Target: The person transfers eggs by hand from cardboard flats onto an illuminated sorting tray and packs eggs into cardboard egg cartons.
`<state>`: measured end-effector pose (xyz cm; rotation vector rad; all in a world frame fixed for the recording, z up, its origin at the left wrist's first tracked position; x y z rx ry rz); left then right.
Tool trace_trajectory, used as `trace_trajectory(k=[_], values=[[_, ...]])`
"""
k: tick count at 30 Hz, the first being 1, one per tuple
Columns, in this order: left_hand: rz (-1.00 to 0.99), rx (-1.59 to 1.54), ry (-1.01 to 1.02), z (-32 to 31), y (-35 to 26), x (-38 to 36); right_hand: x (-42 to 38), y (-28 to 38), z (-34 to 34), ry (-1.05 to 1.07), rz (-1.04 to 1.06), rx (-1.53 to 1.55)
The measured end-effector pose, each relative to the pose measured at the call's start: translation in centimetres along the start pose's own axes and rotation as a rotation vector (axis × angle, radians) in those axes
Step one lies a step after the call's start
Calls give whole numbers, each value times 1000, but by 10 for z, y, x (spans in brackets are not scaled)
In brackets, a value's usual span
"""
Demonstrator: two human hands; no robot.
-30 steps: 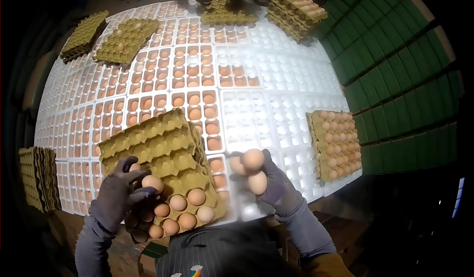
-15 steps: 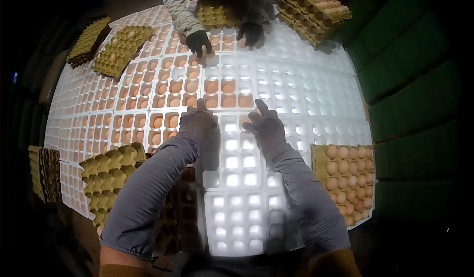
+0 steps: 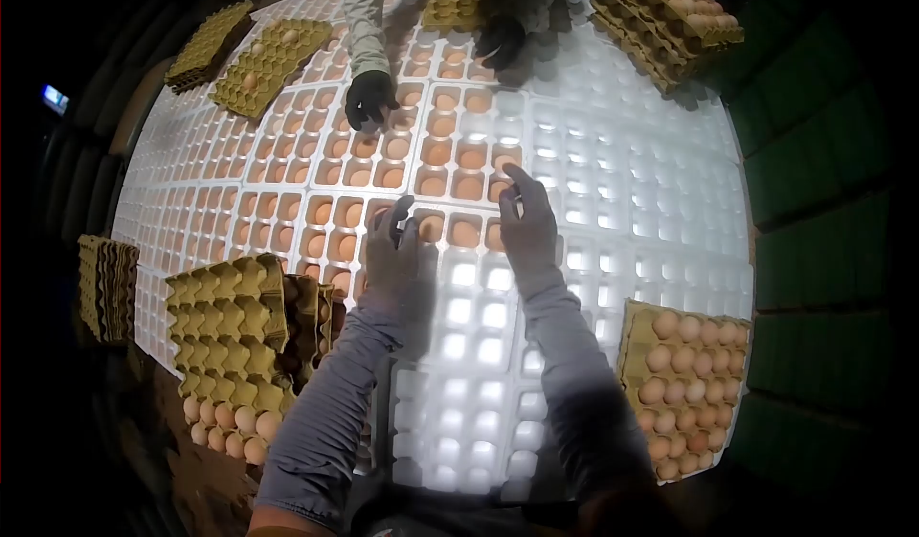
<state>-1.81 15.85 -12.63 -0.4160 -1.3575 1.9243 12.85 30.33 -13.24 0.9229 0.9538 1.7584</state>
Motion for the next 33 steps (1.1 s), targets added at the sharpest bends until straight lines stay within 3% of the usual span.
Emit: trace_trajectory(k=[2,3,5,7,9,11,13,15,17,18,19,20,21,22,25,27,29,30,31,33], values=[[-332,295,-17,-10,11,-9,-46,1,3,12,26,21],[-358,333,13,-18,22,-15,-65,0,1,55,29,7],[-390,593,17,-24,23,-29,-82,-10,-4,74,221,-307],[-387,492,-100,-20,-1,-35,-80,-10,-5,82,371,-296],[-383,298,-167,-1,-60,-54,-83,12,2,13,364,-246],[-451,156,-4,28,-108,-94,-90,40,14,90,258,-62],[-665,61,227,76,-142,-132,-113,101,26,224,157,84],[-734,130,257,143,-150,-164,-150,157,29,363,194,69],[-607,216,297,233,-143,-169,-193,195,13,563,395,73],[-427,310,292,278,-129,-172,-211,211,-2,661,457,58],[-361,417,181,320,-113,-178,-229,226,-18,763,513,44],[-60,498,152,362,-101,-179,-243,236,-35,751,562,-32],[20,533,170,398,-79,-183,-254,245,-52,742,615,-109],[49,587,258,425,-67,-185,-263,251,-67,706,652,-178],[-376,893,475,464,-15,-189,-276,246,-83,692,682,-410],[-440,823,522,473,4,-184,-270,257,-71,747,346,-217],[-541,797,522,472,6,-178,-266,266,-63,803,-474,405],[-556,778,583,474,7,-177,-257,273,-64,805,-447,452],[-436,619,549,479,6,-175,-255,282,-69,875,-285,288],[-194,315,485,490,4,-176,-266,313,-89,995,10,-287]])
Point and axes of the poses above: each hand's wrist, its own x-axis towards the middle knuckle, its own z-axis out of the back of the hand, y = z × x, the point moved 2 cm from there along x, towards the middle knuckle, and after that the axes turned 9 degrees about -z, right-handed, at the moved point
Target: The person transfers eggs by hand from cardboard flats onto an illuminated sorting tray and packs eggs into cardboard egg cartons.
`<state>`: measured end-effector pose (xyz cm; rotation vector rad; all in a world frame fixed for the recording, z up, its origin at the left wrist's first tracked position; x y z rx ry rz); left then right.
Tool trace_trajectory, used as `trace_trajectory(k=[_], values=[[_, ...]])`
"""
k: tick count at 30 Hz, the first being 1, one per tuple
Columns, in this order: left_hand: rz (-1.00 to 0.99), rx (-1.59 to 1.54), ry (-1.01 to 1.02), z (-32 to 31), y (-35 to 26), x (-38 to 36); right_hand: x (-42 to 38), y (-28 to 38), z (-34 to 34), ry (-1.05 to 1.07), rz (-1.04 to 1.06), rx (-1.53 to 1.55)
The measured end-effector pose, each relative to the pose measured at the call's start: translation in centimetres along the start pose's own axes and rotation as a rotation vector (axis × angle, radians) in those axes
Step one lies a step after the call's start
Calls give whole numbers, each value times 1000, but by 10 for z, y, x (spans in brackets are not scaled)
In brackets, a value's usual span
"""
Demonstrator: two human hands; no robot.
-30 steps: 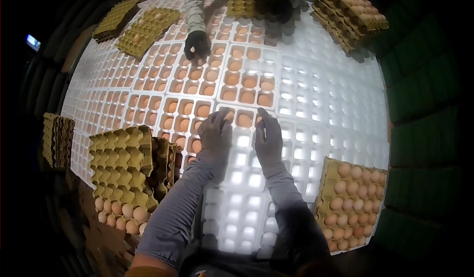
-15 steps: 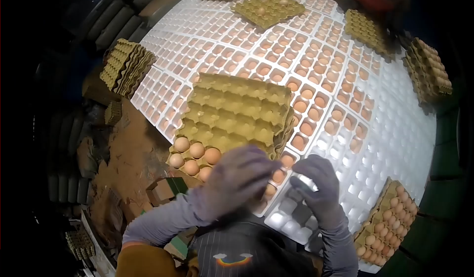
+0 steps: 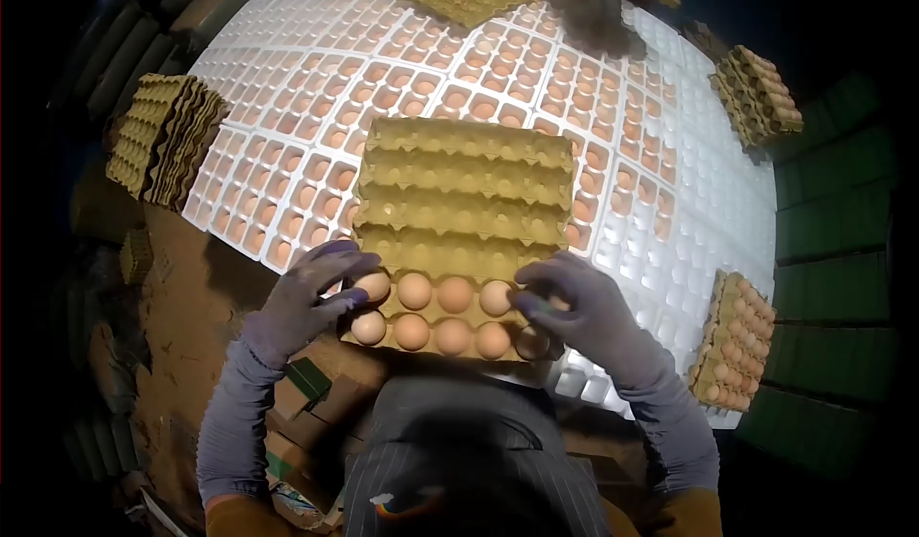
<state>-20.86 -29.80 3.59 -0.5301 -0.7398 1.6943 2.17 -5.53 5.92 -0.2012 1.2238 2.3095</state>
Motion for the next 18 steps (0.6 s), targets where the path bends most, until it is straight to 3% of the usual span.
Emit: trace_trajectory(k=[1,2,4,5,6,8,9,11,12,13,15,16,18], values=[[234,-418,-126,3,5,-4,4,6,-14,-32,37,-417],[278,-615,-279,7,2,-3,10,-4,-31,-108,204,-637],[261,-1185,-390,6,12,1,16,5,-33,-92,203,-671],[295,-1148,-303,0,11,6,15,9,-24,16,0,-647],[398,-754,-32,6,2,13,16,6,-19,54,-63,-272],[32,208,138,-16,-32,28,10,-9,-3,123,-184,482],[-29,297,153,-25,-30,32,8,-4,1,223,-148,817],[-151,479,185,-43,-20,37,17,2,-14,92,107,514],[-109,341,171,-40,-18,39,22,9,-23,25,235,361],[-65,203,158,-34,-16,40,21,34,-25,86,39,-63],[42,-231,111,-13,-8,38,30,35,-55,-71,116,-533],[499,-733,208,7,-17,35,33,33,-66,-154,157,-764],[355,-1102,-42,20,-14,19,34,29,-62,-147,161,-625]])
Point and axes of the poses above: each hand's wrist, its own x-axis towards the middle knuckle, its own z-axis out of the back of the hand, y = z × x, the point moved 2 cm from there along x, towards the middle knuckle, and after that the axes turned 9 degrees about -z, right-handed, at the moved point
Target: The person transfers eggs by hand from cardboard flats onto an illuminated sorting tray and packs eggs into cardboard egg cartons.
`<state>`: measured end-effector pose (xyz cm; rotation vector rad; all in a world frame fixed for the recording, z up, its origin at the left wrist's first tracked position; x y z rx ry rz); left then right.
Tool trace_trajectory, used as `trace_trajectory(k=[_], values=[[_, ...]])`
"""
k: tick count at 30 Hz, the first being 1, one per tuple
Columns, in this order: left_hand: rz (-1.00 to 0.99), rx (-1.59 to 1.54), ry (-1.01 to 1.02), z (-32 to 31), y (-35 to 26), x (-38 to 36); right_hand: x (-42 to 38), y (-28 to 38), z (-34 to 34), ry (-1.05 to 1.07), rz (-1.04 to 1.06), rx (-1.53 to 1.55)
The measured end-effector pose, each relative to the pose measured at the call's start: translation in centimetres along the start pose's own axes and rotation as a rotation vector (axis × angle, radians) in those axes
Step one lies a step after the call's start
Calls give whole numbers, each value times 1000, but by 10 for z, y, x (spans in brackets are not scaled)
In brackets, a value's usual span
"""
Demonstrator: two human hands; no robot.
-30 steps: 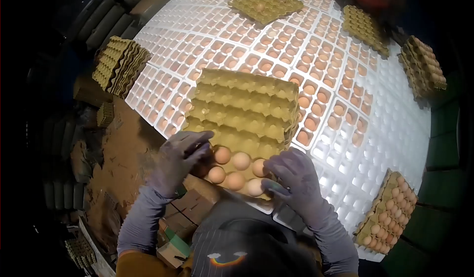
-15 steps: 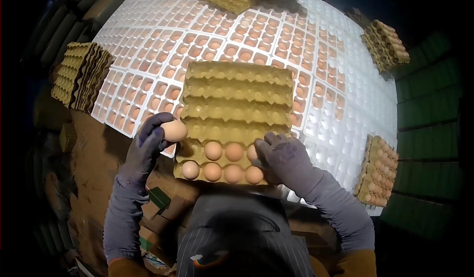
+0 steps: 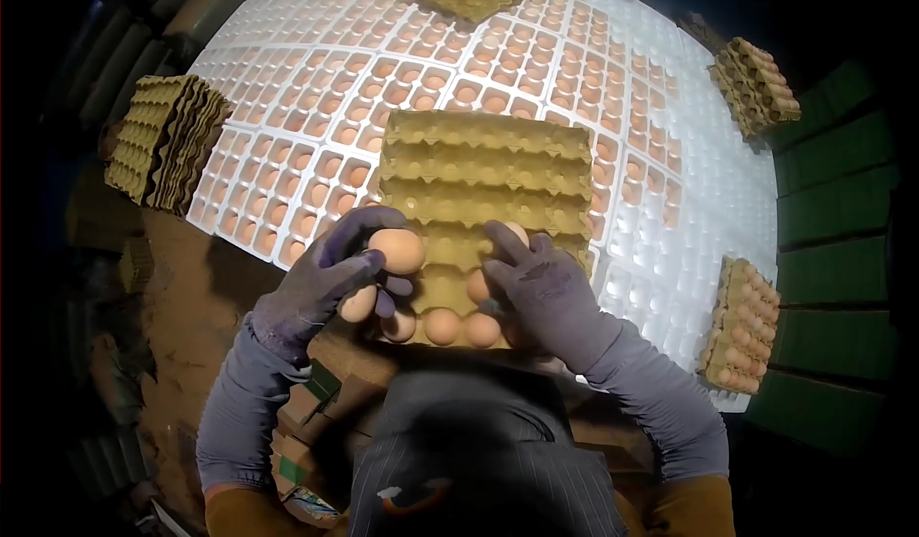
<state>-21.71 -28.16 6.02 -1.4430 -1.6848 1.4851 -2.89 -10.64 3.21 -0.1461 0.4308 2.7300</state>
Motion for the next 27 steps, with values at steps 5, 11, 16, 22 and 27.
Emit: trace_trajectory(k=[5,11,16,22,27], values=[[-444,1501,160,-22,14,-36,-33,-38,21,200,-366,1313],[-207,1008,-7,-11,29,-41,-79,-51,1,215,-240,2221],[70,-135,3,-34,43,-15,-99,-66,-15,207,-195,2404],[225,-170,165,-145,35,62,-158,-138,-13,1,-382,1953],[-352,917,238,-239,58,182,-175,-256,-23,-327,-803,1328]])
Point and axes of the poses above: each hand's wrist, its own x-axis towards the middle knuckle, its own z-axis out of the back of the hand, y = z × x, the point moved 2 cm from there along x, towards the middle knuckle, and after that the axes turned 9 degrees about -z, right-handed, at the moved point
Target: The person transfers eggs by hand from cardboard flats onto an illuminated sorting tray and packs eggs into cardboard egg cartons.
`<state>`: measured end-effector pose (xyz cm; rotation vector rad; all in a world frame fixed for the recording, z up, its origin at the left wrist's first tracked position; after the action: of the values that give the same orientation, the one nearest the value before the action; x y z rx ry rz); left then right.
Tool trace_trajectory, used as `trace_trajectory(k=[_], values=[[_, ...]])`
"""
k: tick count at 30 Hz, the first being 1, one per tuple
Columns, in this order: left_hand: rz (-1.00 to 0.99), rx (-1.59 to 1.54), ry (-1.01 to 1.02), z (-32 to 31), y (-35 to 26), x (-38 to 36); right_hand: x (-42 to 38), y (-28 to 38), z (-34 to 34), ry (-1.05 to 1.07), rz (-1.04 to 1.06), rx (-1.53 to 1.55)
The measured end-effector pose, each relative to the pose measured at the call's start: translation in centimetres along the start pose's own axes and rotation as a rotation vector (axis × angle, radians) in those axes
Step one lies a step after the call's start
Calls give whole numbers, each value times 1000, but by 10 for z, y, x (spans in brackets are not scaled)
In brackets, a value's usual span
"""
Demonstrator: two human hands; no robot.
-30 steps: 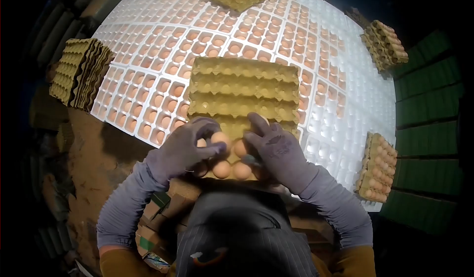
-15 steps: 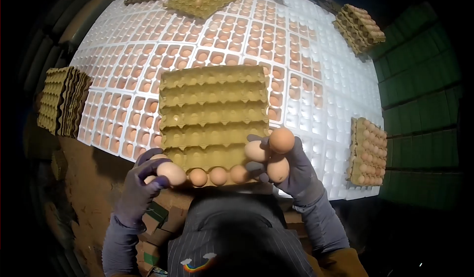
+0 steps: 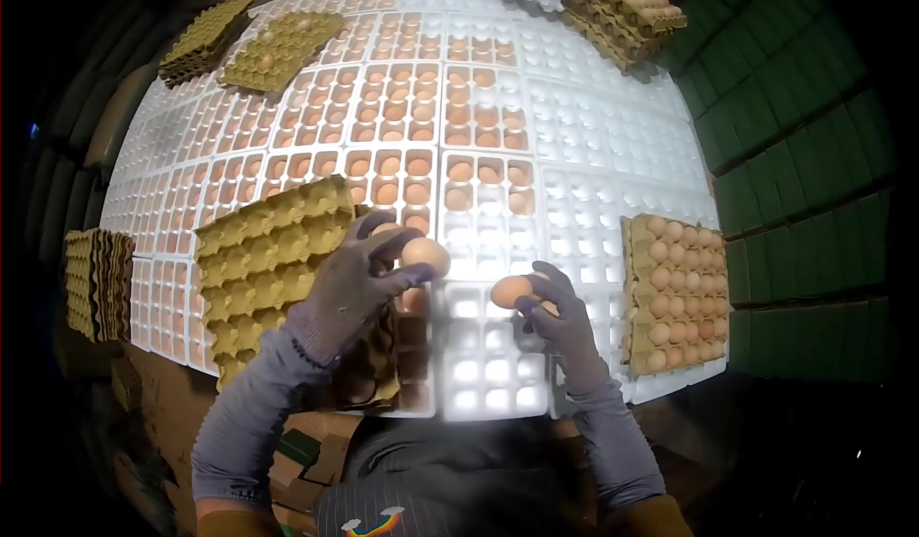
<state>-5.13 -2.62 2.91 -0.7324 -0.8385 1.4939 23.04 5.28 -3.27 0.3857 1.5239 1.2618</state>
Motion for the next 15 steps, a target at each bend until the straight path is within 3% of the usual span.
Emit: trace_trajectory(k=[3,4,6,12,15], values=[[-5,289,74,-52,17,76,54,0,31,-251,367,-470],[182,-106,88,-62,16,93,74,-2,36,-262,412,-507],[334,-551,108,-81,35,110,108,2,37,-287,504,-617],[366,-748,12,-89,36,82,192,6,7,-236,593,-902],[386,-741,-6,-81,38,74,197,-1,6,-195,655,-842]])
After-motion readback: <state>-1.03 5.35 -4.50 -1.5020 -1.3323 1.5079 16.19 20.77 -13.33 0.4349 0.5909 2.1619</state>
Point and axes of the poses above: each hand's wrist, its own x-axis towards the middle knuckle, its own z-axis out of the back of the hand, y = z × x, the point moved 2 cm from there along x, towards the middle knuckle, and after that the axes turned 9 degrees about -z, right-handed, at the moved point
